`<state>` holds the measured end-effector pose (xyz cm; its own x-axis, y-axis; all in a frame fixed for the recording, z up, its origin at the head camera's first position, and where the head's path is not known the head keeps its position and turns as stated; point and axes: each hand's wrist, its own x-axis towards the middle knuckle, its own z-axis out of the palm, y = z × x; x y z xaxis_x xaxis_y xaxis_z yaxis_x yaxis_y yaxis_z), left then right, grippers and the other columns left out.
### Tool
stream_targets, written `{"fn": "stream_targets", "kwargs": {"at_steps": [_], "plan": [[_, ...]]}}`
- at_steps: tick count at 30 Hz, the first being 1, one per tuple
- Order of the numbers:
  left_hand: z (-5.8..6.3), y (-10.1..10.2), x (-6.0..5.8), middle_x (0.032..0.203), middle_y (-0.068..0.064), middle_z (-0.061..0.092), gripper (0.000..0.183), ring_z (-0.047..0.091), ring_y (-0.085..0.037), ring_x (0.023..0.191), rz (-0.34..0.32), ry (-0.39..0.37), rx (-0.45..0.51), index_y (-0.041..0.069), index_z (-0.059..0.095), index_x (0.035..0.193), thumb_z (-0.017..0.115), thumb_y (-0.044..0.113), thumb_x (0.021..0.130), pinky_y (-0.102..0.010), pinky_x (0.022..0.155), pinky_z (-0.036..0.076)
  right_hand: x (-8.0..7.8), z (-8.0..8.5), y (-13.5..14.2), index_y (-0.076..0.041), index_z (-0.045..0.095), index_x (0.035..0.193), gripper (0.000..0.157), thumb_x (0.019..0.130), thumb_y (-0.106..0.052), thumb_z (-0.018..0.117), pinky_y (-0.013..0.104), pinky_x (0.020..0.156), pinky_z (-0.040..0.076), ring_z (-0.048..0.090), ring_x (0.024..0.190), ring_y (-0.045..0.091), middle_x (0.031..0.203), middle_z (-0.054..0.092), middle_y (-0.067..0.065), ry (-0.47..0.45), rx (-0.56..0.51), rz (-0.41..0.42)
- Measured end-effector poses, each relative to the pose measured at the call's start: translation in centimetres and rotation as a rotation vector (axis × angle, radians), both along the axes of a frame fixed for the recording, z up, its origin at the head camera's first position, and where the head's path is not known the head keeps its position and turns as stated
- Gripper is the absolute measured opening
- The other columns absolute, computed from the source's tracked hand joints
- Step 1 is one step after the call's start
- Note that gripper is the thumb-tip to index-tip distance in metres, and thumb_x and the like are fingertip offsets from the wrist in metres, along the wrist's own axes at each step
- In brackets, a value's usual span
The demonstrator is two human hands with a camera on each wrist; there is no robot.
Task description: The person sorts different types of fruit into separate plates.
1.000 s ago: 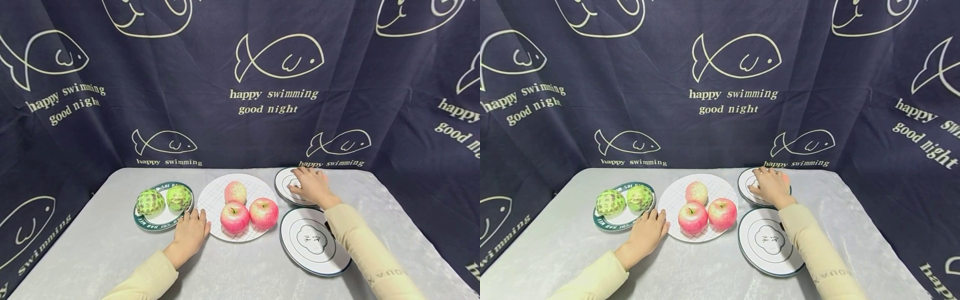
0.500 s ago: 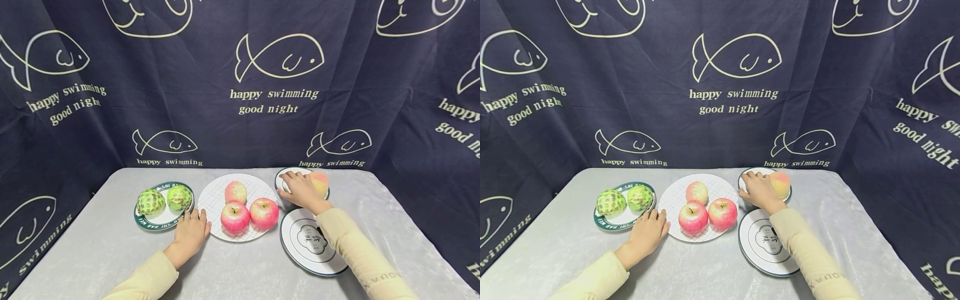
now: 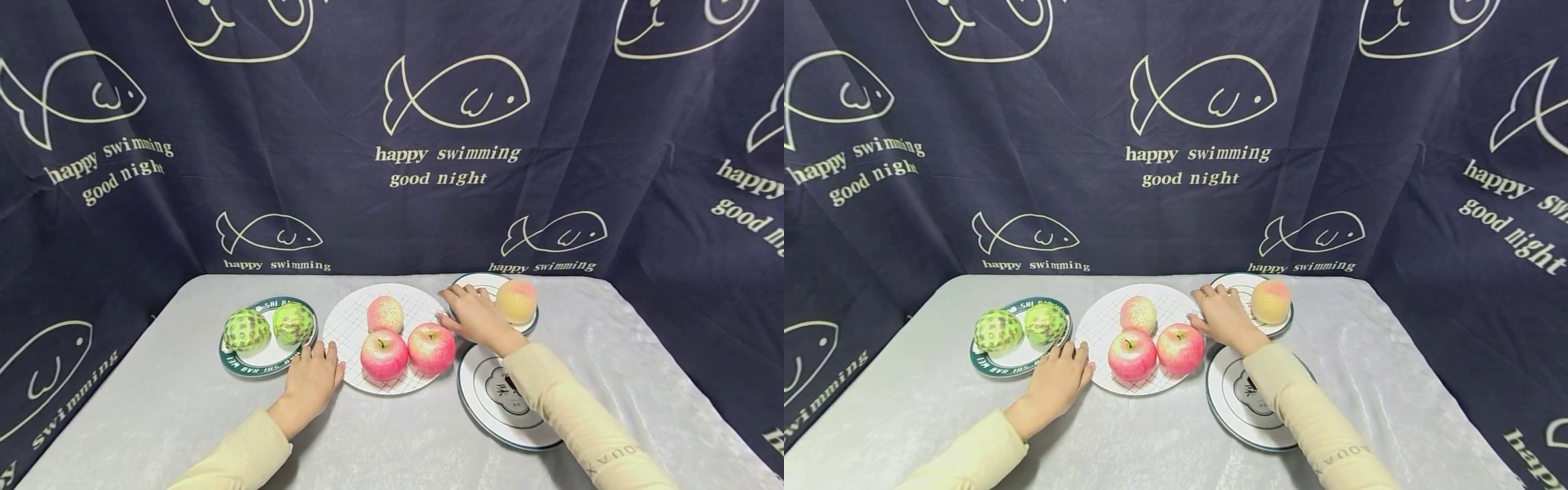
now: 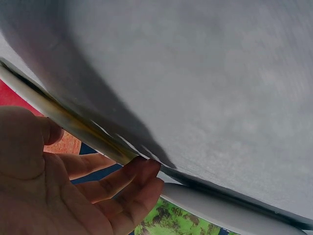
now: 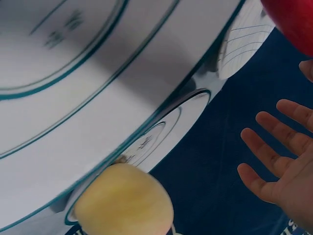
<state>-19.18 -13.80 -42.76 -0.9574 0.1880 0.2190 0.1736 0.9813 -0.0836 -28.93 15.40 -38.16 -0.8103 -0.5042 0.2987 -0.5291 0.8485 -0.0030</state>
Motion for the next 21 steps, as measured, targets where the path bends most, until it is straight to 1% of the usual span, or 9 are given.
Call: {"fn": "stream_targets", "kwargs": {"at_steps": [6,11,21], "plan": [[-0.1,0.0,0.0,0.103,-0.018,0.056,0.044,0.054,-0.034,0.093,-0.001,0.013,-0.001,-0.001,0.055,0.119,0.048,0.033,0.091,-0.046,0.078,0.046,0.2,0.3,-1.1,-0.007,0.056,0.120,0.047,0.084,-0.038,0.059,0.053,0.086,0.038,0.052,0.104,0.031,0.117,0.058,0.012,0.003,-0.010,0.023],[0.0,0.0,0.0,0.104,-0.018,0.056,0.045,0.054,-0.034,0.093,0.002,0.009,-0.005,-0.001,0.055,0.119,0.048,0.034,0.091,-0.045,0.078,0.046,0.5,0.7,-2.1,-0.007,0.057,0.119,0.045,0.085,-0.037,0.058,0.053,0.086,0.038,0.052,0.104,0.031,0.116,0.058,0.011,0.011,-0.030,0.063],[0.0,0.0,0.1,0.104,-0.019,0.056,0.044,0.054,-0.034,0.093,-0.001,0.007,-0.009,-0.001,0.055,0.119,0.048,0.033,0.092,-0.046,0.078,0.046,0.7,1.0,-4.2,-0.008,0.057,0.120,0.044,0.086,-0.036,0.057,0.049,0.085,0.038,0.051,0.103,0.030,0.117,0.058,0.009,0.010,-0.022,0.107]]}}
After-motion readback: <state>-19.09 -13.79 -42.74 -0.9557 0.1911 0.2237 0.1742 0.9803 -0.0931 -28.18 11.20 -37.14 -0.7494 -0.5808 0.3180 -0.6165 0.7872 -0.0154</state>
